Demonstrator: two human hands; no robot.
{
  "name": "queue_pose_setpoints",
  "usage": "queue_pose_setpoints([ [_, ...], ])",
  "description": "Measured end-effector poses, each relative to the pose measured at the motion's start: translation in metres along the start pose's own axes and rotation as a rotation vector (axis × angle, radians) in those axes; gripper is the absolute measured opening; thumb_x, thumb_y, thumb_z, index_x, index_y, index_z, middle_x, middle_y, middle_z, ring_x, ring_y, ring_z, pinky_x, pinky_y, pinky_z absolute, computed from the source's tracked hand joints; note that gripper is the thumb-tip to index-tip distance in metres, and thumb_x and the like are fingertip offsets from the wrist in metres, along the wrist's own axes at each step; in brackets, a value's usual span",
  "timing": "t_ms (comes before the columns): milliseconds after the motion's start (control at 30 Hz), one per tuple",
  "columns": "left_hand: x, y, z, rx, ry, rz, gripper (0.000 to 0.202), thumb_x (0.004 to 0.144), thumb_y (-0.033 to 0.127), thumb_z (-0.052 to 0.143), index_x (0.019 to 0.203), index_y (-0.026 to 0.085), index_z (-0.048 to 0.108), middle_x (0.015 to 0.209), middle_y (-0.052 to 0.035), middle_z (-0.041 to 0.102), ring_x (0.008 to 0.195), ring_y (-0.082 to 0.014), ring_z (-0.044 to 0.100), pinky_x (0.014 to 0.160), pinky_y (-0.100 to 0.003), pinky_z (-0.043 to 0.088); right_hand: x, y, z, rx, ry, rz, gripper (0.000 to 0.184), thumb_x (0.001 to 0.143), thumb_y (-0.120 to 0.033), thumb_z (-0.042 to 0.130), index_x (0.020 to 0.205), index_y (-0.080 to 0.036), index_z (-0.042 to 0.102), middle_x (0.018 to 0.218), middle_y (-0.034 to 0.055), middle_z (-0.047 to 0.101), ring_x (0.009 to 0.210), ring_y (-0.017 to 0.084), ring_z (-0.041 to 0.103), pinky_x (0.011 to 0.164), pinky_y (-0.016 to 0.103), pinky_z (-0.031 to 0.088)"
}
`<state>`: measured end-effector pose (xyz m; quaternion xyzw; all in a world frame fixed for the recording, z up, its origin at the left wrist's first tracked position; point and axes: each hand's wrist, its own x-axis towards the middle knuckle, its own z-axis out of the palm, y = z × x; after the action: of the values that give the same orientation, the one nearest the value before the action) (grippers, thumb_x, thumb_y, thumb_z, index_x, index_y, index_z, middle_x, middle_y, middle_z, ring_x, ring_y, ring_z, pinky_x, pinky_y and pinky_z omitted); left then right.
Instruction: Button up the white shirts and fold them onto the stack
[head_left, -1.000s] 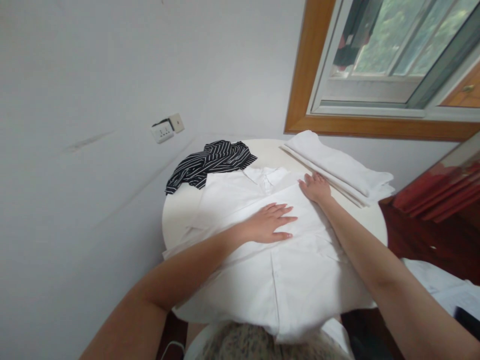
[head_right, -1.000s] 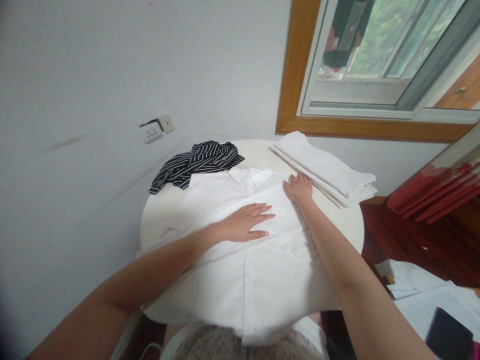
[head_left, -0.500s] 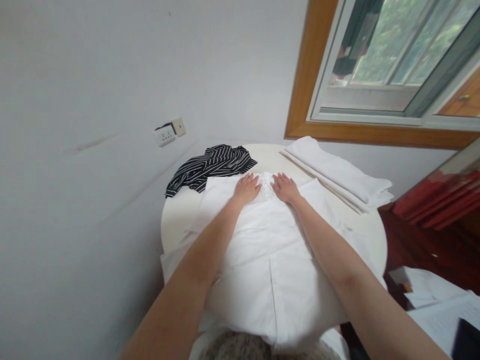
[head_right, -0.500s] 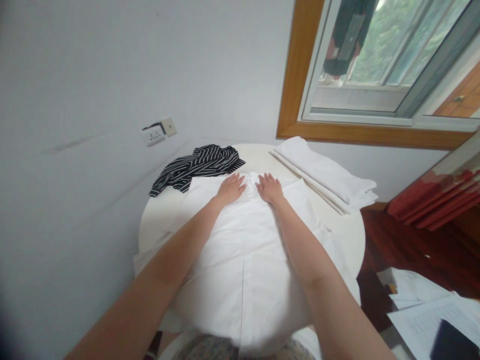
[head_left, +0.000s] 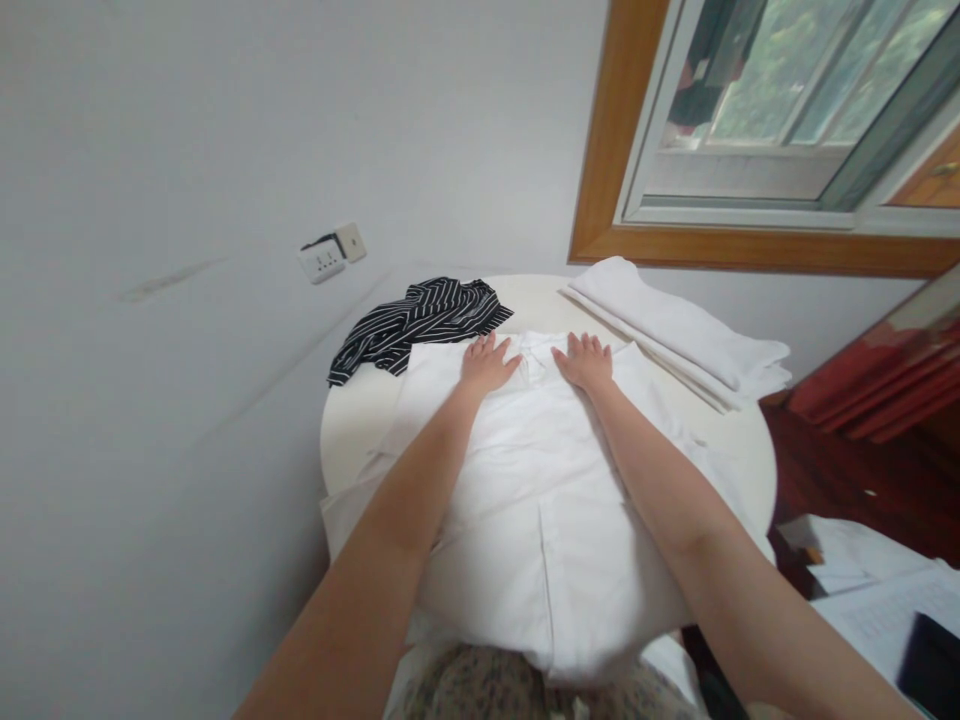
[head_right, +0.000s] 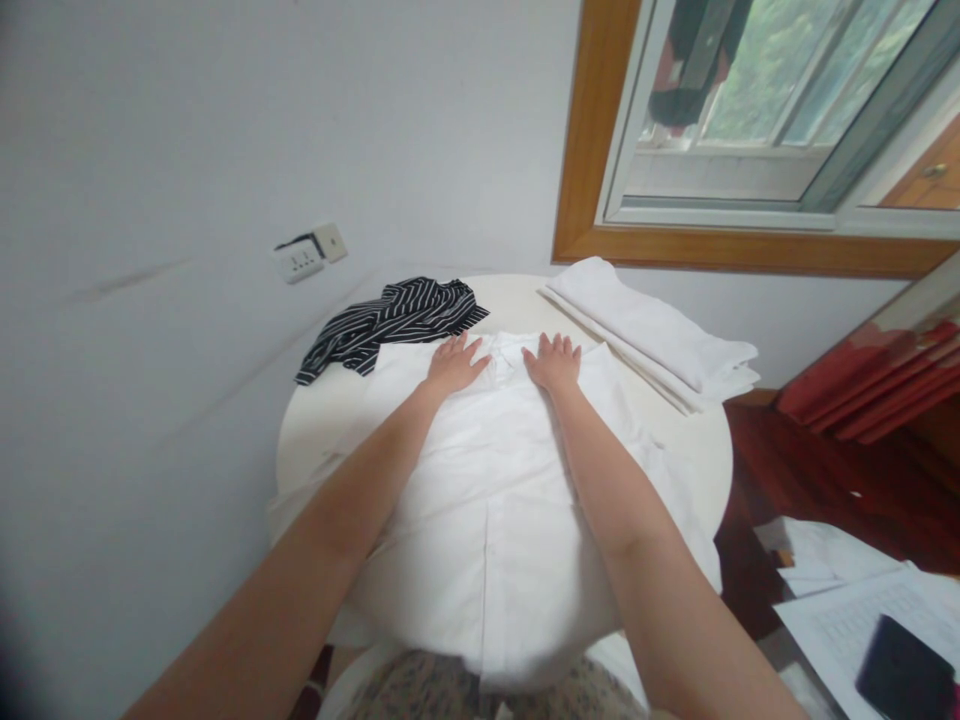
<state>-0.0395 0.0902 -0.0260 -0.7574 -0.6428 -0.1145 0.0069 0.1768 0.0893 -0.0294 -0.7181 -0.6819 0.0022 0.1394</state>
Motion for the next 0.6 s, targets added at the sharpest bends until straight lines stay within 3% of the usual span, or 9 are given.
queue_pose_setpoints([
  [100,-0.006,-0.004,-0.005,0.015,0.115,-0.016,0.054,0.096,0.048,0.029,0.14,0.023,0.045,0.148,-0.009,0.042,0.134,-0.029,0.037,0.109,-0.044,0.03,0.0,0.017,-0.002,-0.022,0.12,-0.005,0.062,0.095,-0.05,0.03,0.142,-0.012,0.043,0.142,0.0194,0.048,0.136,0.034,0.033,0.111,0.053,0.02],
  [233,-0.014,-0.023,-0.017,0.049,0.256,-0.097,0.042,0.092,0.021,0.032,0.126,0.018,0.056,0.121,-0.0141,0.062,0.118,-0.0292,0.047,0.096,-0.043,0.038,-0.001,0.035,-0.01,-0.068,0.184,-0.099,0.041,0.093,-0.034,0.037,0.118,-0.018,0.065,0.12,0.0166,0.061,0.121,0.031,0.047,0.108,0.05,0.024],
  [400,-0.019,-0.04,-0.025,0.118,0.321,-0.242,0.035,0.087,0.024,0.041,0.113,0.016,0.063,0.117,-0.0165,0.06,0.116,-0.0334,0.043,0.094,-0.048,0.035,-0.001,0.039,-0.012,-0.106,0.25,-0.096,0.039,0.089,-0.031,0.042,0.113,-0.014,0.068,0.109,0.0178,0.061,0.108,0.031,0.051,0.105,0.048,0.024],
  [600,-0.021,-0.034,-0.031,0.114,0.353,-0.207,0.031,0.085,0.021,0.043,0.103,0.016,0.068,0.114,-0.0164,0.058,0.116,-0.0333,0.042,0.094,-0.048,0.034,0.001,0.035,-0.015,-0.089,0.283,-0.155,0.037,0.087,-0.031,0.045,0.106,-0.013,0.07,0.106,0.0174,0.06,0.108,0.033,0.045,0.1,0.048,0.029],
])
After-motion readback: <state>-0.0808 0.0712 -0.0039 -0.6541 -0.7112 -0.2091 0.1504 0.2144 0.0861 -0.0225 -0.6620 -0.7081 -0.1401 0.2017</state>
